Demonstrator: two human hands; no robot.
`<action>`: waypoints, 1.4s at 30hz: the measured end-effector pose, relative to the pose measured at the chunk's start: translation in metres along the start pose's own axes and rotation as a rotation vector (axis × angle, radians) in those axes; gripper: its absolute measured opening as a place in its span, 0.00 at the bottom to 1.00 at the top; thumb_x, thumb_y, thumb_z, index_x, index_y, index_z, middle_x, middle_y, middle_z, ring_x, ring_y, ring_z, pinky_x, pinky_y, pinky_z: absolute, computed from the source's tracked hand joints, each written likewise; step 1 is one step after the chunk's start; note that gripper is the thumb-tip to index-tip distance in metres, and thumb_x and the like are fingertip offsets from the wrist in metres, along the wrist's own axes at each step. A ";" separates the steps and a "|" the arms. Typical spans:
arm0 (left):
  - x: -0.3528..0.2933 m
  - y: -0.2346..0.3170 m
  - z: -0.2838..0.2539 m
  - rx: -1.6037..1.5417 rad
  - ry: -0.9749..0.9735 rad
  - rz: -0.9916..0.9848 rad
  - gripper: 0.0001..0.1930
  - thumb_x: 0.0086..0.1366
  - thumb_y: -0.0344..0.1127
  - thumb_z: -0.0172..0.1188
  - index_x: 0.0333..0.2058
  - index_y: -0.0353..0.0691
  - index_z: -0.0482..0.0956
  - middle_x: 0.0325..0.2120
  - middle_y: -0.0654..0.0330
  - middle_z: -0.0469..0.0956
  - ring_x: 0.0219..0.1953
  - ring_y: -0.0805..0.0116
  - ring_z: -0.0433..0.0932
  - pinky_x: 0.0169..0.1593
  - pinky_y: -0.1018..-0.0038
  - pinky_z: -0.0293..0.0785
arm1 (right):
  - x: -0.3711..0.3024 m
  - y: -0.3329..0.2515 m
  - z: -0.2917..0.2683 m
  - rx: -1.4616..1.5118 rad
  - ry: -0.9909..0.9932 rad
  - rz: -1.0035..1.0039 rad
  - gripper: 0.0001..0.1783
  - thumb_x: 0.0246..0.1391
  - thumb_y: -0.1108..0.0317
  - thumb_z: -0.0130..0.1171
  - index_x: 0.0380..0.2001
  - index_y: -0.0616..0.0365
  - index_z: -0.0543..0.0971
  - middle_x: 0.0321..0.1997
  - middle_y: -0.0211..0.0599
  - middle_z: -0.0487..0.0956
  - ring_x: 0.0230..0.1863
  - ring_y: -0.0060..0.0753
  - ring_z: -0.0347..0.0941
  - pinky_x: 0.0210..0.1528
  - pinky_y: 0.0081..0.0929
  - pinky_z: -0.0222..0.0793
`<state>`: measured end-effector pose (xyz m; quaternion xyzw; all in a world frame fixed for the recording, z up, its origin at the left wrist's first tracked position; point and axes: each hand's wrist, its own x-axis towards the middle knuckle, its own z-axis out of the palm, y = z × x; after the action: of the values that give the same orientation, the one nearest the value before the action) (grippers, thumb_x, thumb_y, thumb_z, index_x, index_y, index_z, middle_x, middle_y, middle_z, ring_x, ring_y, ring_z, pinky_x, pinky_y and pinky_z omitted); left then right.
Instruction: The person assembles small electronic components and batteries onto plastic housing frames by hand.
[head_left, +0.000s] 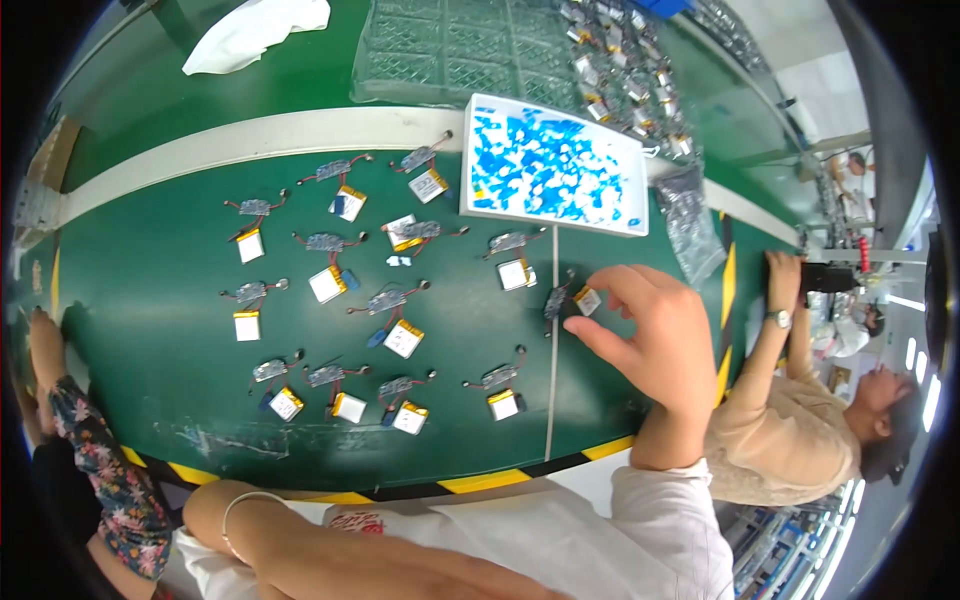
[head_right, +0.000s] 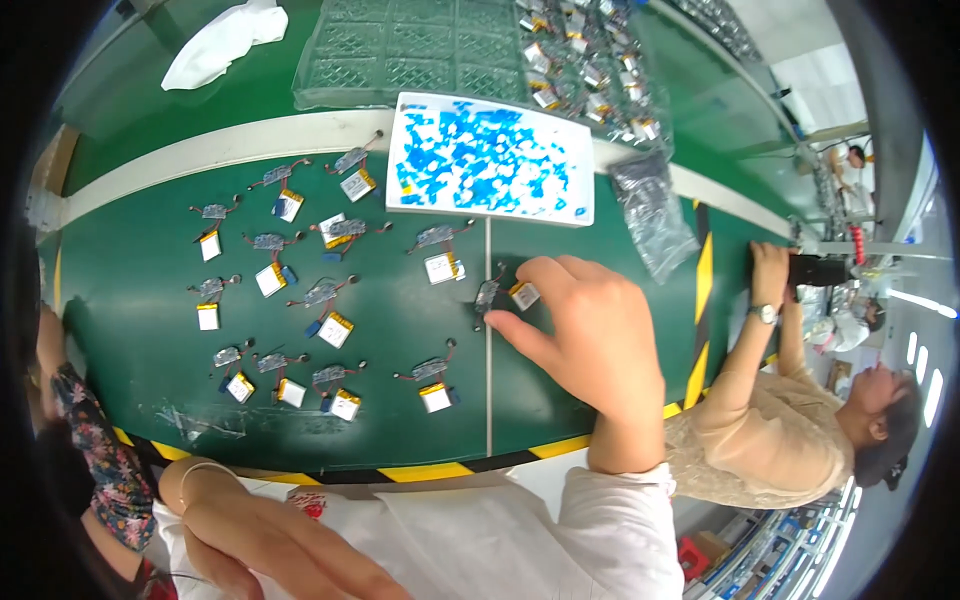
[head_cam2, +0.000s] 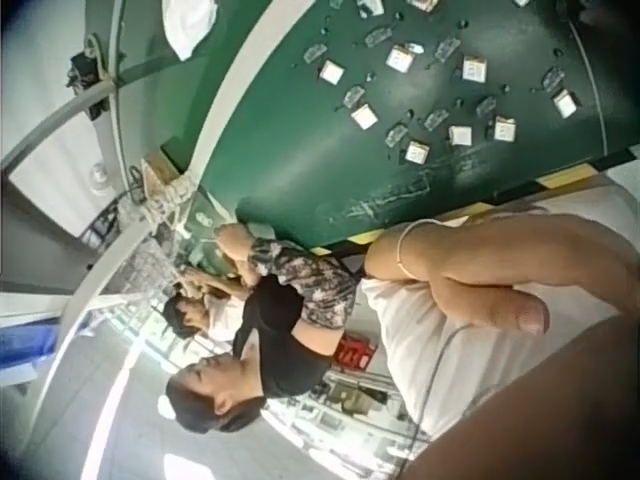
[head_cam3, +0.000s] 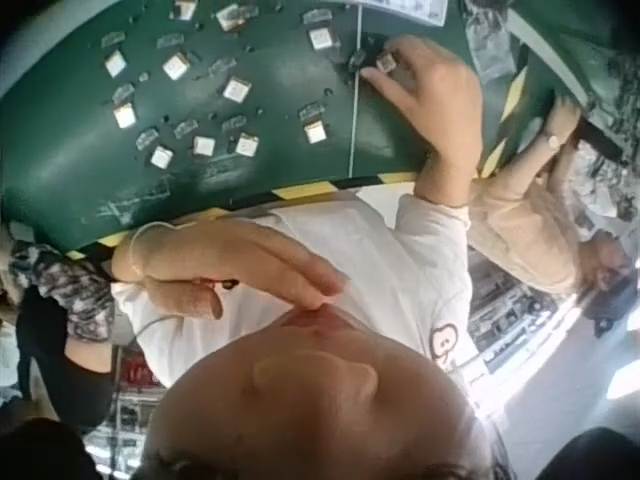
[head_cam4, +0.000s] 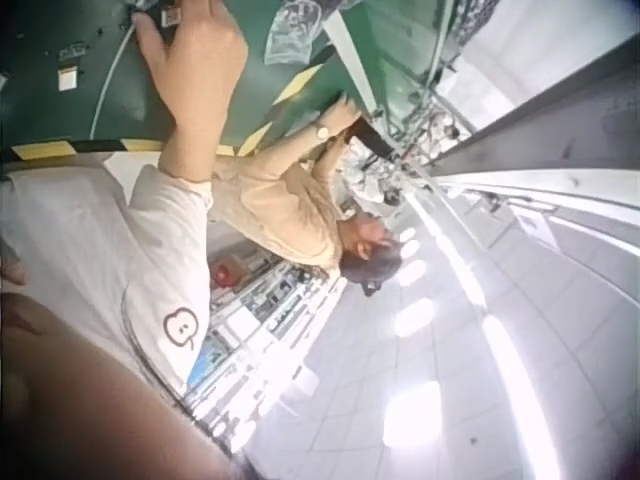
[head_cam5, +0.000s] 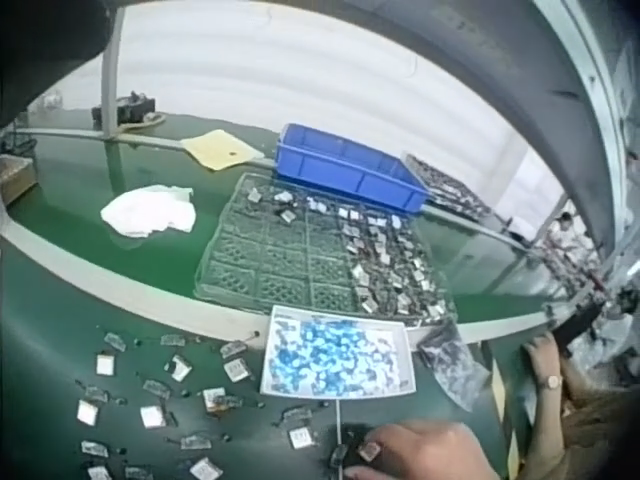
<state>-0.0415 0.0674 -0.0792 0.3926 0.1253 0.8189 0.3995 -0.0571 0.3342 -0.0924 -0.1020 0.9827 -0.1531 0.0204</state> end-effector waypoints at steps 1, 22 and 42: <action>-0.003 -0.002 -0.001 -0.085 -0.031 -0.036 0.36 0.53 0.56 0.49 0.48 0.26 0.59 0.49 0.42 0.56 0.50 0.52 0.57 0.54 0.63 0.58 | 0.001 0.002 0.003 -0.009 0.047 0.013 0.16 0.35 0.66 0.69 0.30 0.59 0.77 0.23 0.37 0.74 0.23 0.34 0.71 0.25 0.27 0.65; -0.005 0.023 -0.029 0.197 0.022 0.207 0.47 0.62 0.70 0.23 0.33 0.30 0.81 0.42 0.32 0.73 0.44 0.46 0.71 0.49 0.60 0.65 | 0.309 0.063 0.008 -0.218 0.317 -0.184 0.14 0.48 0.61 0.54 0.36 0.53 0.80 0.35 0.42 0.79 0.39 0.46 0.75 0.42 0.38 0.70; -0.009 0.033 -0.034 0.480 0.999 -0.025 0.16 0.63 0.39 0.46 0.34 0.29 0.74 0.28 0.51 0.76 0.32 0.62 0.74 0.41 0.70 0.70 | 0.260 0.024 -0.025 0.818 0.434 -0.030 0.10 0.51 0.71 0.57 0.36 0.64 0.79 0.31 0.35 0.79 0.28 0.21 0.74 0.32 0.19 0.74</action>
<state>-0.0818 0.0428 -0.0897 0.0350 0.4871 0.8493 0.2005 -0.3180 0.3104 -0.0784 -0.0652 0.8216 -0.5463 -0.1492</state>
